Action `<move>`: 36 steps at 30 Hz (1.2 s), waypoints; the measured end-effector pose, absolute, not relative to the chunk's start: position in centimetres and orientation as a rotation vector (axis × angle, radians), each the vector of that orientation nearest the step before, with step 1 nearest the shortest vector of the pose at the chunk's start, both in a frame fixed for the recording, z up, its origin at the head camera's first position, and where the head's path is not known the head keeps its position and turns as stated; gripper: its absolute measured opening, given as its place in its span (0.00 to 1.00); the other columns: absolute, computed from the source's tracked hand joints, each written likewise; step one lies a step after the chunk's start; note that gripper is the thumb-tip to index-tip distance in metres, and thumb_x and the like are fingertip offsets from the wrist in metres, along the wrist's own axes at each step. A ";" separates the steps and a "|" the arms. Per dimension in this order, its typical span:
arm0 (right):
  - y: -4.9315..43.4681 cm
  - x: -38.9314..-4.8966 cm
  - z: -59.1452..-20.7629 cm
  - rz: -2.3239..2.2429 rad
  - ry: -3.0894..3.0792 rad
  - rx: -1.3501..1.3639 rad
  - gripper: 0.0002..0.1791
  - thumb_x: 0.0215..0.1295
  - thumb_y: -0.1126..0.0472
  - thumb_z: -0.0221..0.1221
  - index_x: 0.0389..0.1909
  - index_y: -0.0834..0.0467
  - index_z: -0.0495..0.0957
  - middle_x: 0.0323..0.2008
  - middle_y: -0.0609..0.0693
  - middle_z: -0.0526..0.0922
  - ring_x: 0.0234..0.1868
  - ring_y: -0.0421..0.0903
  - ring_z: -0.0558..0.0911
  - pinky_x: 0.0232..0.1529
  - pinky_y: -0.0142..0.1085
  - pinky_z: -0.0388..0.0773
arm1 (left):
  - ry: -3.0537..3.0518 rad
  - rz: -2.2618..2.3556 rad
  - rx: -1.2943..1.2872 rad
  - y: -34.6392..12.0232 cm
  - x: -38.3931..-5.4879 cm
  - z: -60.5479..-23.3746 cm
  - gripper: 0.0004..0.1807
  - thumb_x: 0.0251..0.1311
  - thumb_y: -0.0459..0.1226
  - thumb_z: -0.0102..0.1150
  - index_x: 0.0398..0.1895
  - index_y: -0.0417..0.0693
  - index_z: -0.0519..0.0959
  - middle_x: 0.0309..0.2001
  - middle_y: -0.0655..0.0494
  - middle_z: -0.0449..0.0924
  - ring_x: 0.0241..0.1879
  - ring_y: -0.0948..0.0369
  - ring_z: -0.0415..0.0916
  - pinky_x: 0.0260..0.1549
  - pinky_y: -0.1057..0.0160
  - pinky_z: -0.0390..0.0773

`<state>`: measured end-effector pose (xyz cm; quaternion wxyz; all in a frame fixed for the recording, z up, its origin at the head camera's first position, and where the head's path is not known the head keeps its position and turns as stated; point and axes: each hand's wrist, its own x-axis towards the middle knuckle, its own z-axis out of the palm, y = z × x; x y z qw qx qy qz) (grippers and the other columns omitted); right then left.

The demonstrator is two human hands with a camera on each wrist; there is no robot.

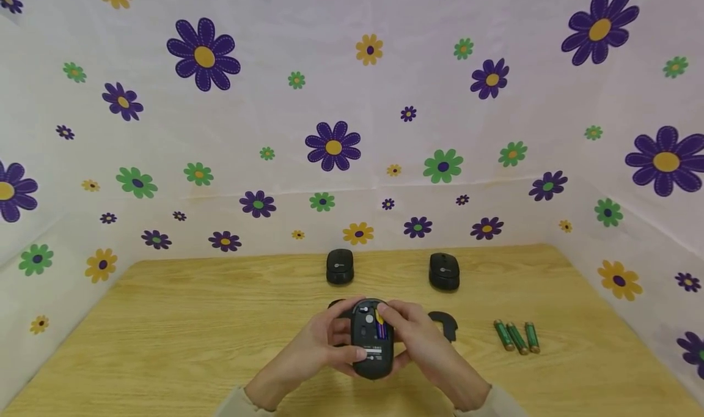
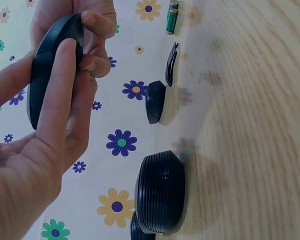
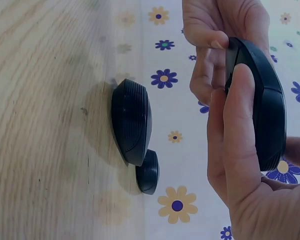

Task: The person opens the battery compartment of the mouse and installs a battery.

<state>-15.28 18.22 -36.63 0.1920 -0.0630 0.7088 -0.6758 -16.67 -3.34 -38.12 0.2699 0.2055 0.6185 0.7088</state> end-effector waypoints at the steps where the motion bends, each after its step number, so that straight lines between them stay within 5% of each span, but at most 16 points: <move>1: 18.2 -15.3 -36.6 -1.900 1.984 -0.177 0.31 0.83 0.52 0.45 0.68 0.77 0.62 0.46 0.56 0.79 0.40 0.50 0.84 0.28 0.43 0.88 | 1.657 1.913 0.554 -3.3 -16.7 -38.1 0.42 0.61 0.21 0.61 0.78 0.44 0.59 0.48 0.43 0.81 0.47 0.50 0.83 0.34 0.55 0.89; 22: 18.3 -15.1 -36.9 -1.883 2.049 -0.226 0.25 0.83 0.57 0.44 0.65 0.76 0.66 0.43 0.56 0.81 0.42 0.51 0.84 0.27 0.46 0.88 | 1.672 1.915 0.539 -3.1 -16.6 -38.5 0.44 0.60 0.19 0.61 0.79 0.43 0.57 0.46 0.45 0.81 0.46 0.51 0.82 0.33 0.53 0.89; 36: 18.1 -15.1 -37.1 -1.874 2.118 -0.233 0.20 0.82 0.63 0.44 0.61 0.77 0.68 0.42 0.56 0.82 0.45 0.52 0.84 0.36 0.49 0.89 | 1.731 1.886 0.580 -3.0 -16.5 -38.4 0.43 0.59 0.19 0.62 0.78 0.41 0.59 0.43 0.45 0.82 0.44 0.53 0.82 0.32 0.54 0.89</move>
